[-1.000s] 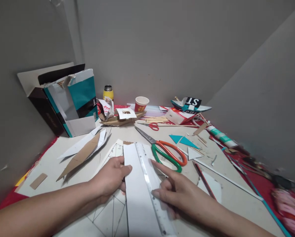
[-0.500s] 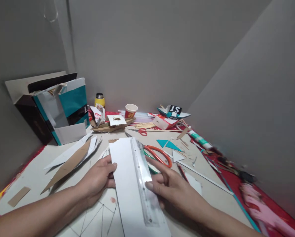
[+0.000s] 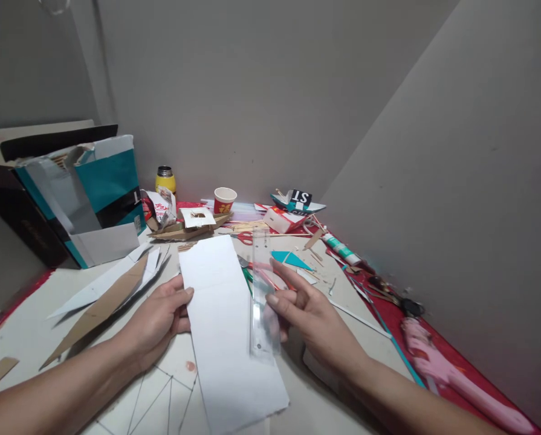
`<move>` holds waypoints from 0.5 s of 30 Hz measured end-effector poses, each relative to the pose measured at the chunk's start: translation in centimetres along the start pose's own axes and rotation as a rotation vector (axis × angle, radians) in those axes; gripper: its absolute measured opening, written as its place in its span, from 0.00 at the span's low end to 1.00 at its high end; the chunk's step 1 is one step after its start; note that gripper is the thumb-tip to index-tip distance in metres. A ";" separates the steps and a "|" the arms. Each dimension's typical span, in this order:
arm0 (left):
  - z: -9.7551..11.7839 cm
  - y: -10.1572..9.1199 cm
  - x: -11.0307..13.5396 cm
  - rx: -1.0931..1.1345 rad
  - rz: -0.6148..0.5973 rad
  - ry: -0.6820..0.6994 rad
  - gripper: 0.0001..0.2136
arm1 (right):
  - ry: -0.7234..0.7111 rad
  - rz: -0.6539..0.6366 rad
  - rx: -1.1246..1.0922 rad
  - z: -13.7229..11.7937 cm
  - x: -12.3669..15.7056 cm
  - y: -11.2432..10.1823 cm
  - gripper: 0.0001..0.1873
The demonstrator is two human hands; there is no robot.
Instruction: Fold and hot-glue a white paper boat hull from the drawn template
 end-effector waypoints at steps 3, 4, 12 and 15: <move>0.0 0.1 0.1 0.011 0.022 0.002 0.15 | -0.022 0.030 0.024 0.2 -0.3 -0.2 0.42; 0.0 0.0 0.1 0.009 0.025 0.007 0.14 | -0.023 0.039 0.032 0.3 -0.4 -0.3 0.42; -0.4 -0.5 0.1 0.004 0.012 -0.006 0.13 | -0.047 0.100 0.048 0.1 -0.3 -0.4 0.40; -0.3 -0.4 0.1 0.023 0.037 -0.008 0.13 | -0.055 0.121 0.047 0.2 -0.1 -0.3 0.40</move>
Point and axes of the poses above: each hand's wrist, its own x-axis away from the middle knuckle, its own y-axis out of the palm, z = x × y, the point moved 1 cm from there along -x, towards the middle knuckle, and after that the axes turned 15 degrees about -y, right-handed, at the moved point
